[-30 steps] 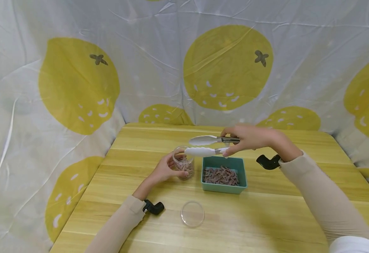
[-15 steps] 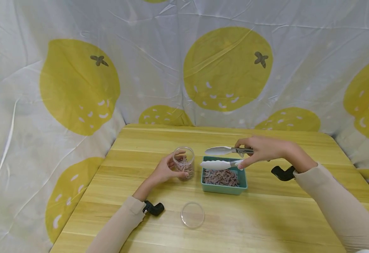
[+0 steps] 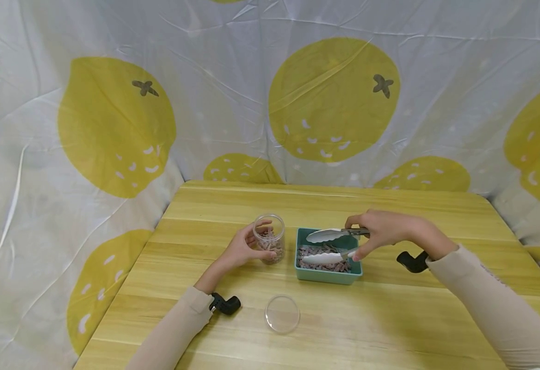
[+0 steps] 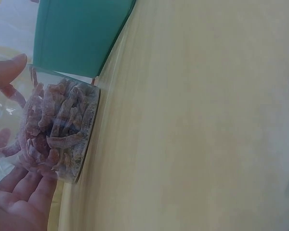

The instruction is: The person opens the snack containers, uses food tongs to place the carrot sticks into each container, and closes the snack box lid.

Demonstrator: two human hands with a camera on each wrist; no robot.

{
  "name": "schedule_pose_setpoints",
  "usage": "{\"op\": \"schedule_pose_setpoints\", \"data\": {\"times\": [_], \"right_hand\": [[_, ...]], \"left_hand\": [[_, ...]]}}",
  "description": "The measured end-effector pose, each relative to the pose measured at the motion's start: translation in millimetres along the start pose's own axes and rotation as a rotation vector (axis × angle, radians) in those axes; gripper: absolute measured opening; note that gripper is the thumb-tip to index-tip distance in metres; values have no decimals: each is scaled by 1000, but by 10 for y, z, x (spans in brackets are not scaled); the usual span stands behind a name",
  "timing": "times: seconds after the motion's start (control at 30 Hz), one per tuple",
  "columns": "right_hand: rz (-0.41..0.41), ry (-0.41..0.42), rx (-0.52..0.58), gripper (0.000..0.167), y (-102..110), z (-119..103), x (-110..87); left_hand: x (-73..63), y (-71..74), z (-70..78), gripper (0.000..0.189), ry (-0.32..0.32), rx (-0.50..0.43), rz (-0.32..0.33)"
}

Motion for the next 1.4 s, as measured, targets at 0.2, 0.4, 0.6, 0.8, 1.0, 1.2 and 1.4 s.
{"op": "schedule_pose_setpoints", "data": {"times": [0.2, 0.4, 0.6, 0.8, 1.0, 1.2, 1.4], "right_hand": [[-21, 20, -30, 77, -46, 37, 35], [-36, 32, -55, 79, -61, 43, 66], [-47, 23, -87, 79, -79, 30, 108], [-46, 5, -117, 80, -97, 23, 117], [-58, -13, -111, 81, -115, 5, 134], [-67, -9, -112, 77, -153, -16, 145], [-63, -7, -141, 73, -181, -13, 160]], "left_hand": [[8, 1, -2, 80, -2, 6, 4], [13, 5, 0, 80, -4, 10, 11], [20, 3, 5, 79, -8, 13, 10], [22, 3, 9, 80, -8, 14, 9], [21, 15, 29, 80, -2, 22, 13], [14, 17, 23, 82, 1, 28, 9], [-3, 11, 13, 82, -2, 24, 5]]}}
Point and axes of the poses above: each hand's wrist, its own x-axis towards the middle knuckle, its own y-axis out of the back of the hand, z = x × y, the point moved 6 cm from there along x, towards the middle knuckle, and after that the axes turned 13 degrees about y, right-handed, at the moved point
